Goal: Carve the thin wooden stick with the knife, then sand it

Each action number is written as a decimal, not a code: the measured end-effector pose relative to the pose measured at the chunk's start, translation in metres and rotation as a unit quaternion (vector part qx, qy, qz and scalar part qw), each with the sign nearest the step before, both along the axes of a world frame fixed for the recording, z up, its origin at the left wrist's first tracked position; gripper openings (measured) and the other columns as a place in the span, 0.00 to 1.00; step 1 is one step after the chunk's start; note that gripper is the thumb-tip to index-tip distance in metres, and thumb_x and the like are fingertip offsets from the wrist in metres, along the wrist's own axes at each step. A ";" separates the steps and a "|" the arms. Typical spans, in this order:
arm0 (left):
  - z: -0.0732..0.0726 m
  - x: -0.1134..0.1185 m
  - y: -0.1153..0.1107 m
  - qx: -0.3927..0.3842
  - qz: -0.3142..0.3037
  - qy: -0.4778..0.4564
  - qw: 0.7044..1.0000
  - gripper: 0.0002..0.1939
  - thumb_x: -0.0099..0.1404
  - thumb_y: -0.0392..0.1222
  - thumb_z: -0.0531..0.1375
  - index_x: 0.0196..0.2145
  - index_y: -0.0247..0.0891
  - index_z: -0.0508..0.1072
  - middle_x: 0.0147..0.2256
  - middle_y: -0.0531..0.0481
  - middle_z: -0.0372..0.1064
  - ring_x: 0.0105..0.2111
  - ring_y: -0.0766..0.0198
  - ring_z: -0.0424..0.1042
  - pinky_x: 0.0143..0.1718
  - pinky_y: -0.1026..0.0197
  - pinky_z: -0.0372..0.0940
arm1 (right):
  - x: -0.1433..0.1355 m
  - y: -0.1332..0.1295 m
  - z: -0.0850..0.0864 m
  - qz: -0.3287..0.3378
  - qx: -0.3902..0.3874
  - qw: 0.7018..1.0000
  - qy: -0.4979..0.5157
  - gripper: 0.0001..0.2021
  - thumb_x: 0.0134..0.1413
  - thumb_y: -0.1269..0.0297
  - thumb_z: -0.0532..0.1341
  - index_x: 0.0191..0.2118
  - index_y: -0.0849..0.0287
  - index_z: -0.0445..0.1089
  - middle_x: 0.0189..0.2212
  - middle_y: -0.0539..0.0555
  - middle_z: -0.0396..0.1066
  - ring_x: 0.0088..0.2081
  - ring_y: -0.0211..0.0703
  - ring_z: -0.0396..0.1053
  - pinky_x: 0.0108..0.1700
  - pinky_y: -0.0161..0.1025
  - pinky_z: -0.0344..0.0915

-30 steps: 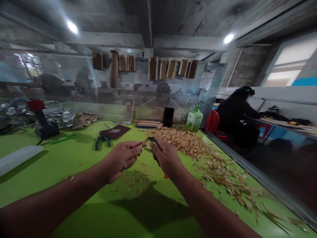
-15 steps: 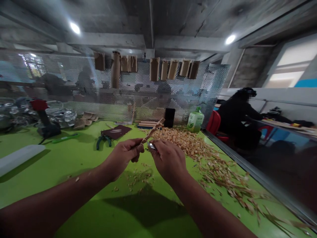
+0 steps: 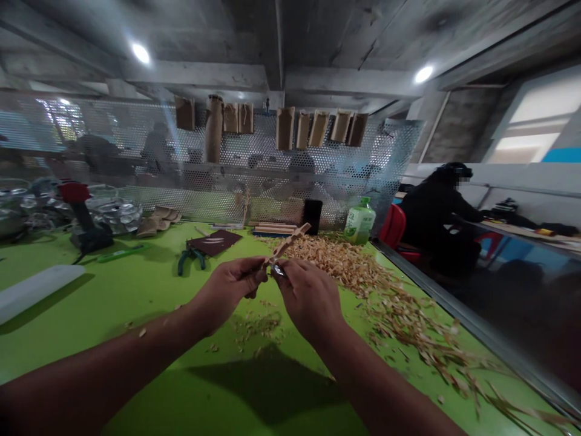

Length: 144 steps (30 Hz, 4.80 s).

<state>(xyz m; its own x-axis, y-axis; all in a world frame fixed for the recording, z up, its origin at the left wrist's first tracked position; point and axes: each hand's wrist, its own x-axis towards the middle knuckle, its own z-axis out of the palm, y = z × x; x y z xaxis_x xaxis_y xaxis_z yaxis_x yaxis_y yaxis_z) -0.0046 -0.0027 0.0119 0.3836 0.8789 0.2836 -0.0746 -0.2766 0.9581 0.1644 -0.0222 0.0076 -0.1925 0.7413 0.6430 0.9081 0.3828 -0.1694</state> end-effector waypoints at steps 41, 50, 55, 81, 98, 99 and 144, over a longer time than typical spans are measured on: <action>0.001 -0.005 -0.005 0.278 0.073 0.157 0.945 0.09 0.67 0.37 0.53 0.36 0.35 0.73 0.29 0.50 0.63 0.31 0.64 0.62 0.34 0.63 0.57 | -0.001 0.003 -0.009 -0.034 -0.093 0.995 -0.026 0.15 0.66 0.60 0.46 0.35 0.58 0.67 0.27 0.55 0.73 0.24 0.42 0.67 0.27 0.37 0.47; -0.001 -0.002 -0.008 0.279 0.091 0.166 0.941 0.09 0.68 0.38 0.52 0.33 0.35 0.71 0.27 0.52 0.60 0.29 0.66 0.60 0.31 0.64 0.55 | -0.004 0.003 -0.010 -0.058 -0.081 0.994 -0.045 0.15 0.66 0.61 0.46 0.37 0.58 0.67 0.27 0.56 0.74 0.25 0.43 0.68 0.27 0.38 0.47; -0.002 0.000 -0.011 0.203 0.080 0.126 0.968 0.10 0.67 0.39 0.54 0.32 0.35 0.72 0.27 0.52 0.61 0.29 0.65 0.61 0.32 0.65 0.55 | -0.003 0.006 -0.012 -0.104 -0.039 0.990 -0.086 0.12 0.65 0.61 0.48 0.35 0.58 0.66 0.25 0.56 0.73 0.24 0.43 0.68 0.26 0.39 0.44; 0.002 0.002 -0.007 -0.086 0.016 -0.066 0.994 0.10 0.63 0.41 0.58 0.39 0.32 0.74 0.23 0.56 0.57 0.19 0.74 0.50 0.20 0.68 0.45 | 0.003 0.012 -0.014 0.048 -0.015 0.982 0.184 0.09 0.60 0.56 0.54 0.34 0.54 0.55 0.23 0.45 0.57 0.24 0.37 0.57 0.27 0.34 0.54; 0.001 0.002 -0.008 -0.039 0.034 0.052 0.997 0.10 0.64 0.45 0.56 0.29 0.36 0.70 0.22 0.57 0.61 0.15 0.74 0.61 0.19 0.69 0.54 | 0.008 0.009 -0.007 0.087 -0.089 0.978 0.167 0.17 0.65 0.51 0.48 0.29 0.55 0.58 0.20 0.46 0.61 0.22 0.37 0.60 0.25 0.34 0.51; 0.001 0.002 -0.009 -0.037 0.035 0.055 0.997 0.10 0.64 0.44 0.55 0.29 0.36 0.69 0.21 0.58 0.61 0.15 0.74 0.60 0.19 0.69 0.54 | 0.008 0.009 -0.007 0.079 -0.091 0.980 0.160 0.16 0.65 0.52 0.48 0.28 0.55 0.58 0.19 0.46 0.60 0.22 0.37 0.59 0.25 0.35 0.51; 0.005 -0.001 -0.011 0.015 0.014 0.071 0.997 0.11 0.63 0.44 0.57 0.36 0.36 0.76 0.22 0.55 0.57 0.20 0.71 0.46 0.22 0.66 0.45 | -0.001 0.007 -0.008 0.107 -0.146 0.964 0.197 0.19 0.63 0.50 0.48 0.24 0.54 0.54 0.14 0.44 0.56 0.17 0.34 0.54 0.21 0.33 0.49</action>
